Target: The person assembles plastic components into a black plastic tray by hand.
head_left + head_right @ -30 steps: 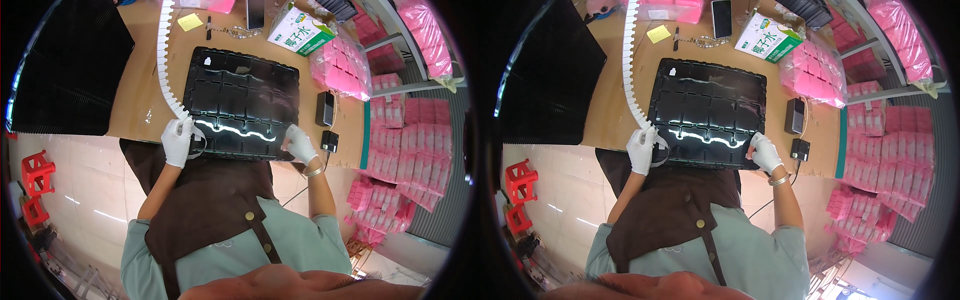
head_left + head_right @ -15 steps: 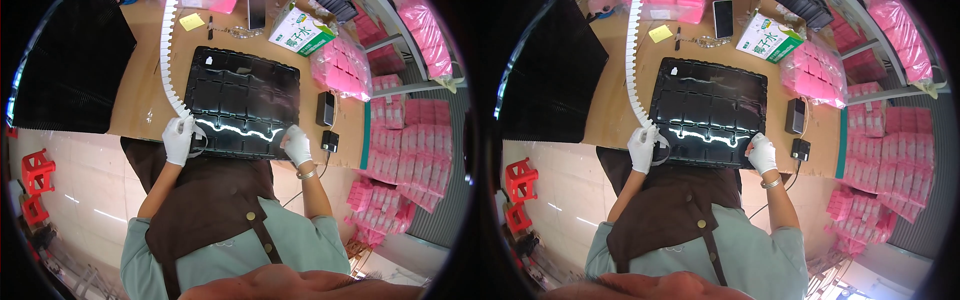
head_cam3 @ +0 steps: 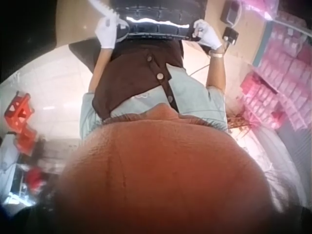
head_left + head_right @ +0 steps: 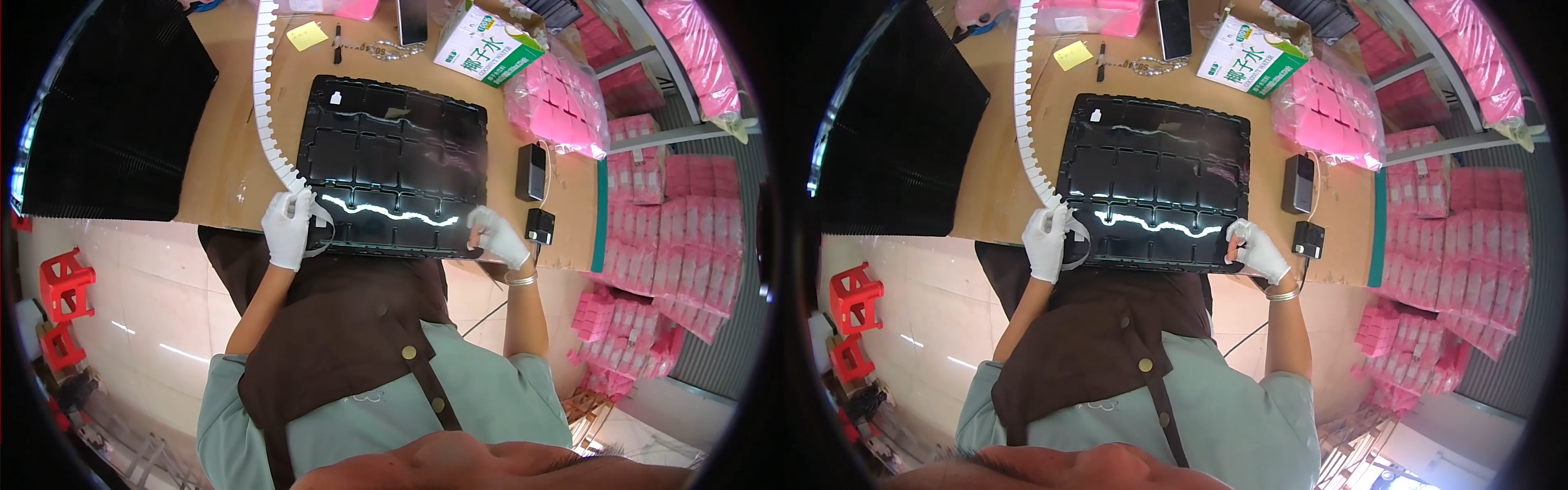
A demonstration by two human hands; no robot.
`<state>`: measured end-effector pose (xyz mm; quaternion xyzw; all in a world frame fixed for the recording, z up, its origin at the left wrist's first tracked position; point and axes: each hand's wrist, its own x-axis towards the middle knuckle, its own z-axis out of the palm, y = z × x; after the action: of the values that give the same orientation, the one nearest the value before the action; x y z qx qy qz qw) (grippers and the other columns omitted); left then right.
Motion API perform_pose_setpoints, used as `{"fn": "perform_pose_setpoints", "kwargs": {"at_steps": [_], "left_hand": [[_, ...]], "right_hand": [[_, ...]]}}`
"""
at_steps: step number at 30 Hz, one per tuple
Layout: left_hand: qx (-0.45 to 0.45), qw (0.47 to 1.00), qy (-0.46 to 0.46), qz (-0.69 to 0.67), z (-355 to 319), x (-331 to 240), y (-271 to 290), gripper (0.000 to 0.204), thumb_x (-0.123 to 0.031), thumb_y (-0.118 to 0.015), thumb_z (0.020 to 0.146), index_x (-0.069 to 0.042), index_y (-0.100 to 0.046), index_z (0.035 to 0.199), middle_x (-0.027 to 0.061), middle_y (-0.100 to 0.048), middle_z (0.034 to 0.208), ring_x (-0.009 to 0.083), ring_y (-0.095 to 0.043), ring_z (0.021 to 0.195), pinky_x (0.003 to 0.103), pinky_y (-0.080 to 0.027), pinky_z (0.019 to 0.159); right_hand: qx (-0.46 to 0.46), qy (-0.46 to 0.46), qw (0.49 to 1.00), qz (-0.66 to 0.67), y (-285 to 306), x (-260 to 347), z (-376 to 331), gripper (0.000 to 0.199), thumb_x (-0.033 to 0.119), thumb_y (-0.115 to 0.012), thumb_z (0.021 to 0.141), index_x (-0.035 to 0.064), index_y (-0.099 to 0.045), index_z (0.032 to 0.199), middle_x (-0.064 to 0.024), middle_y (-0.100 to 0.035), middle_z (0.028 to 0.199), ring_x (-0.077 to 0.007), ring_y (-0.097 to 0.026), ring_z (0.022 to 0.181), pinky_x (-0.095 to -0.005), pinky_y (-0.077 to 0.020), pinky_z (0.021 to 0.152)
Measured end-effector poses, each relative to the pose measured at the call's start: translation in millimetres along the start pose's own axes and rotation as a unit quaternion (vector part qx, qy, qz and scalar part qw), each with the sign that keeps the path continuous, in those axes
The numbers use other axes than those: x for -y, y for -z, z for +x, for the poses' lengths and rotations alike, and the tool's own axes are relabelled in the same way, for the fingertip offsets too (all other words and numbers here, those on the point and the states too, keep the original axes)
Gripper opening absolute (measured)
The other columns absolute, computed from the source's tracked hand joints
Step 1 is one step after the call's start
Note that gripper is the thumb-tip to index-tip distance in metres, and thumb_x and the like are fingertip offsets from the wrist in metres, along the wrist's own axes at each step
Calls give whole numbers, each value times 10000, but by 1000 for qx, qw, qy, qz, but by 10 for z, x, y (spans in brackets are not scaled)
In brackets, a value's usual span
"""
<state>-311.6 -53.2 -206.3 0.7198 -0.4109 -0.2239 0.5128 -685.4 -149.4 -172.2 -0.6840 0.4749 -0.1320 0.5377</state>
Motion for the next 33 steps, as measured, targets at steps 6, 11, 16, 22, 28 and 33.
{"fn": "perform_pose_setpoints", "kwargs": {"at_steps": [6, 11, 16, 22, 28, 33], "left_hand": [[43, 969, 139, -200, 246, -4, 405, 208, -193, -601, 912, -2, -682, 932, 15, -608, 747, 37, -522, 578, 180, -386, 508], [18, 978, 110, -174, 389, -440, 921, 175, -169, -624, 898, -10, -687, 936, 6, -629, 802, 3, -468, 555, 161, -326, 470], [39, 983, -90, -152, 325, -567, 1254, 76, -40, -683, 810, 0, -679, 874, 43, -630, 796, 97, -585, 632, 214, -447, 545], [121, 992, -21, 33, 438, 287, 1058, 162, -165, -633, 860, -30, -689, 930, 68, -612, 761, 138, -579, 675, 270, -462, 627], [40, 992, -86, -79, 416, 136, 961, 113, -40, -674, 818, -17, -681, 929, 36, -612, 797, 121, -555, 693, 242, -441, 624], [16, 991, -122, -47, 497, 52, 1078, 126, -65, -661, 832, -40, -678, 954, 45, -622, 817, 150, -571, 701, 256, -448, 633]], "right_hand": [[-100, 52, 993, -46, -715, 872, 450, 51, -41, -567, 762, 4, -584, 777, -77, -632, 673, -133, -633, 664, -265, -494, 642], [-2, 115, 983, -141, -1669, 1193, 931, 162, -18, -499, 766, 38, -632, 841, -132, -666, 748, -255, -672, 709, -364, -522, 676], [60, 163, 928, -330, -1877, 1173, 1089, 86, 52, -546, 783, 44, -631, 796, -138, -654, 813, -316, -643, 759, -411, -502, 687], [43, 82, 978, -184, -1941, 1210, 1081, 45, 11, -609, 749, 7, -613, 793, -159, -649, 791, -306, -644, 755, -380, -488, 683], [29, 96, 962, -253, -1978, 1241, 1094, 49, 25, -636, 745, 15, -593, 767, -157, -646, 779, -314, -644, 757, -398, -486, 669], [-23, 81, 960, -266, -2053, 1216, 1071, 26, 41, -613, 756, 40, -587, 754, -147, -632, 775, -329, -630, 743, -408, -481, 647]]}}
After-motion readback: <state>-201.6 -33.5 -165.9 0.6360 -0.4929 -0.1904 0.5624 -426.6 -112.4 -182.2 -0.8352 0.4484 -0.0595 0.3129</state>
